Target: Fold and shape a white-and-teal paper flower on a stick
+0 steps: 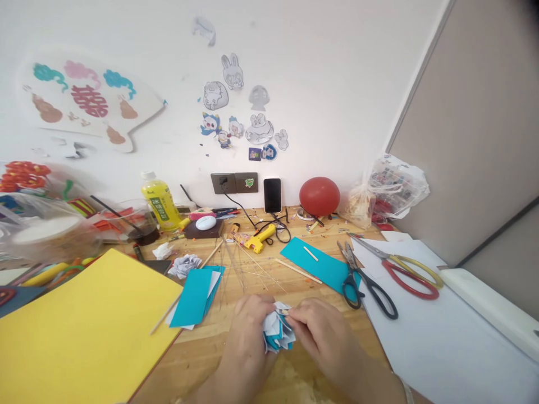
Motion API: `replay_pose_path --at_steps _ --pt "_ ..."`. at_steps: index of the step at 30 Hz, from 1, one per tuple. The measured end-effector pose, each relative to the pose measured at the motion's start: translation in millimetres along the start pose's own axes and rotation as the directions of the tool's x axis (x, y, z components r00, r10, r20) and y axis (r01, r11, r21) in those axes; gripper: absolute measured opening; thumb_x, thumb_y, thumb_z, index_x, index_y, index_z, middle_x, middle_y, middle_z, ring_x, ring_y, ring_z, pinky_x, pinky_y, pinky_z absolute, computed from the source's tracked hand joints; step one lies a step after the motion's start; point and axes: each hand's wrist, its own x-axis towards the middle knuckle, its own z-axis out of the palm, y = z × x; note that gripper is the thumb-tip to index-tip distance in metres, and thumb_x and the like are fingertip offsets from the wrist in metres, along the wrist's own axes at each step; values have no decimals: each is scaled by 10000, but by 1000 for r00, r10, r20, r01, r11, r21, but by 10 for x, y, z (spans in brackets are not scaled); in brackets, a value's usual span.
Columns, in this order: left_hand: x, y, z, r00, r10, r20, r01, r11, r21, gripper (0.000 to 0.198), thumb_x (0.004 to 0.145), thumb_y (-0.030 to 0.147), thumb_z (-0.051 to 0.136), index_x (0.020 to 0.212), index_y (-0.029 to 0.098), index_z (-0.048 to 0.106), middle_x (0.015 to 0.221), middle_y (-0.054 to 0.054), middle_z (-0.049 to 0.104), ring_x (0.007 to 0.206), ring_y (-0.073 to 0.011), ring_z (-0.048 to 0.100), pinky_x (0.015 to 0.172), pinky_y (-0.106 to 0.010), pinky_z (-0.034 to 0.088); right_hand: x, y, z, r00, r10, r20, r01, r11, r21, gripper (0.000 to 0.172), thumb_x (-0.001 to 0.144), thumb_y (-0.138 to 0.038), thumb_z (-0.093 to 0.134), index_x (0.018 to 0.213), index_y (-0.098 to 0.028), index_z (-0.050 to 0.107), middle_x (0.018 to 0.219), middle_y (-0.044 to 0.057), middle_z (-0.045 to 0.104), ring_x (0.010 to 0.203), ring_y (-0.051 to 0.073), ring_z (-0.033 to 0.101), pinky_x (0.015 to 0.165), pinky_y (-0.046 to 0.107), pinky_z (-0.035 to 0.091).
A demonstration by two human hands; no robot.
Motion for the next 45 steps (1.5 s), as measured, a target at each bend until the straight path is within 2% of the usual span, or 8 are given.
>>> replay_pose_path --at_steps 5,13,24,28,32,34,40,45 --pt "7 12 -6 1000 -6 6 6 1000 -11 229 733 150 523 947 202 462 850 -53 594 722 -193 557 633 -321 451 -26 11 41 999 13 -39 -13 1000 -3 406 956 -275 258 680 -189 542 554 18 591 495 138 551 476 245 375" --pt "-28 -15 13 999 -17 29 18 1000 -17 303 742 147 541 1021 202 438 904 -55 575 780 -197 541 677 -331 446 -34 3 61 966 254 43 -258 943 209 265 917 -287 361 734 -189 526 614 3 625 551 140 580 493 239 395" --pt "-10 -1 16 999 -15 51 16 1000 -13 289 726 136 520 999 203 455 848 -44 596 719 -188 561 648 -322 452 1 9 61 965 256 63 -263 955 137 293 911 -269 338 714 -190 541 599 16 616 542 159 578 492 251 383" --pt "-7 7 15 1000 -27 -5 27 999 -17 316 710 120 525 1003 210 448 870 -52 597 757 -204 578 656 -335 474 6 12 39 929 362 75 -367 875 316 195 883 -242 395 757 -199 539 641 1 620 574 143 585 499 225 412" --pt "6 6 16 996 -79 -35 77 996 -42 325 687 117 546 981 215 447 870 -53 594 781 -208 595 659 -331 502 5 -1 -21 868 493 -52 -417 784 461 103 865 -223 417 831 -202 513 676 -5 595 609 129 579 532 204 452" --pt "19 12 16 994 -109 -31 107 993 -57 341 675 108 551 981 214 447 872 -54 591 782 -206 601 655 -328 512 6 -10 -54 876 476 -81 -389 795 466 95 861 -205 417 846 -201 510 692 -3 587 608 124 569 538 200 456" --pt "53 52 16 992 -124 -39 121 989 -84 348 664 98 539 983 209 450 846 -45 591 751 -192 612 623 -312 529 17 -6 -99 978 209 -1 -194 913 360 123 846 -158 434 823 -207 545 708 6 614 645 140 570 584 236 439" --pt "49 58 21 984 -154 -92 150 987 -49 328 680 117 556 977 203 447 846 -47 582 738 -187 608 611 -306 526 -27 -31 -14 971 238 -27 -209 897 390 119 850 -155 429 826 -203 535 690 4 594 615 130 558 557 229 437"
